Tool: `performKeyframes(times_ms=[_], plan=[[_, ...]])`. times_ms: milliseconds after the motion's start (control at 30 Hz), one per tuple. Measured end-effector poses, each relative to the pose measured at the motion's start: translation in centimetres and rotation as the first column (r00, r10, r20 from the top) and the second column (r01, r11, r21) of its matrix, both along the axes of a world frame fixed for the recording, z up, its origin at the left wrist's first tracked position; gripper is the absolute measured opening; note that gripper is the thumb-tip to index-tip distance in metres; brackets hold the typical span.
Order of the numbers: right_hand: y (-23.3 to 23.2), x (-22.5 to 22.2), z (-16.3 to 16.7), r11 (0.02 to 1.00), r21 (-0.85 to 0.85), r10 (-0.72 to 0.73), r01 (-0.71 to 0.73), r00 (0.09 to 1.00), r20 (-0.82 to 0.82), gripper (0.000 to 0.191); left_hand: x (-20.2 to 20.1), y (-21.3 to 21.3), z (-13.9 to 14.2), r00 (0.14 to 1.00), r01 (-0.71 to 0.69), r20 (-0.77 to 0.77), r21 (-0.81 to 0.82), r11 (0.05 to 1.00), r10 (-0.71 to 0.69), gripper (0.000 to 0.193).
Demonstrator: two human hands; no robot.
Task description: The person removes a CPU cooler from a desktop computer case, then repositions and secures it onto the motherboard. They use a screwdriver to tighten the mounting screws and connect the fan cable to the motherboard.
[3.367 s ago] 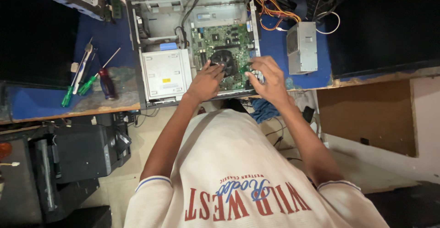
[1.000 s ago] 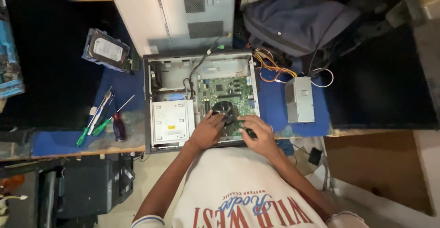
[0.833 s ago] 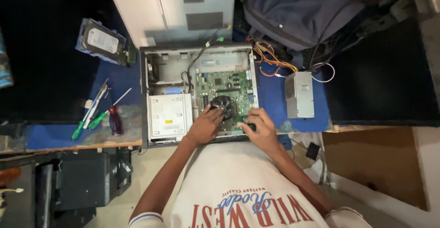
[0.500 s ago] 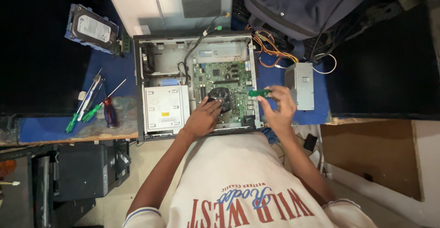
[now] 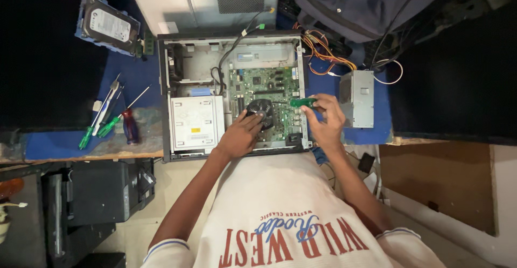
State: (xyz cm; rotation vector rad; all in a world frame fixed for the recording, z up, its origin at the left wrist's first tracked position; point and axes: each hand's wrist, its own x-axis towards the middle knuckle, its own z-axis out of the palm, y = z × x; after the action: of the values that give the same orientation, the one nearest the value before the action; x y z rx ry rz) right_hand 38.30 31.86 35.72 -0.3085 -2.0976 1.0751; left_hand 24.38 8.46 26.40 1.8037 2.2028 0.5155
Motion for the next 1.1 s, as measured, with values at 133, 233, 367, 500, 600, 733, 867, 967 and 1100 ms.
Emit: performKeyframes(times_ms=[133, 233, 367, 500, 600, 733, 867, 967, 1100], plan=[[0.1, -0.3, -0.2, 0.999, 0.032, -0.034, 0.033, 0.999, 0.042, 0.030, 0.0, -0.1, 0.1, 1.000, 0.001, 0.009, 0.000, 1.000, -0.001, 0.054], [-0.1, -0.7, 0.4, 0.998, -0.052, 0.032, -0.032, 0.999, 0.014, 0.028, -0.1, -0.1, 0.1, 1.000, -0.001, 0.010, 0.011, 1.000, 0.001, 0.053], [0.3, -1.3, 2.3, 0.986, 0.156, 0.056, -0.067, 0.996, 0.073, 0.027, 0.1, -0.1, 0.2, 1.000, -0.011, 0.016, 0.024, 1.000, 0.011, 0.052], [0.7, -2.7, 3.9, 0.948, 0.172, 0.249, -0.268, 0.960, 0.123, 0.022, 0.2, -0.1, 0.3, 1.000, -0.003, 0.008, -0.013, 1.000, 0.003, 0.055], [0.7, -4.3, 4.2, 0.939, 0.142, 0.287, -0.313, 0.942, 0.176, 0.023, 0.3, 0.0, 0.5, 1.000, 0.000, 0.004, -0.012, 1.000, 0.000, 0.057], [0.5, -5.4, 4.1, 0.925, 0.202, 0.290, -0.321, 0.942, 0.170, 0.026, 0.4, 0.1, 0.5, 1.000, -0.014, 0.002, 0.001, 1.000, 0.014, 0.054], [0.8, -5.9, 4.1, 0.910, 0.204, 0.347, -0.361, 0.932, 0.100, 0.024, 0.6, 0.2, 0.3, 0.999, -0.033, -0.016, 0.026, 0.999, 0.033, 0.052], [1.1, -6.0, 4.0, 0.926, 0.200, 0.298, -0.321, 0.945, 0.138, 0.028, 0.5, 0.2, 0.1, 1.000, -0.016, -0.023, 0.012, 1.000, 0.016, 0.049], [1.3, -6.2, 4.0, 0.904, 0.211, 0.359, -0.373, 0.928, 0.102, 0.024, 0.5, 0.2, -0.1, 1.000, -0.015, -0.014, 0.038, 0.999, 0.015, 0.054]])
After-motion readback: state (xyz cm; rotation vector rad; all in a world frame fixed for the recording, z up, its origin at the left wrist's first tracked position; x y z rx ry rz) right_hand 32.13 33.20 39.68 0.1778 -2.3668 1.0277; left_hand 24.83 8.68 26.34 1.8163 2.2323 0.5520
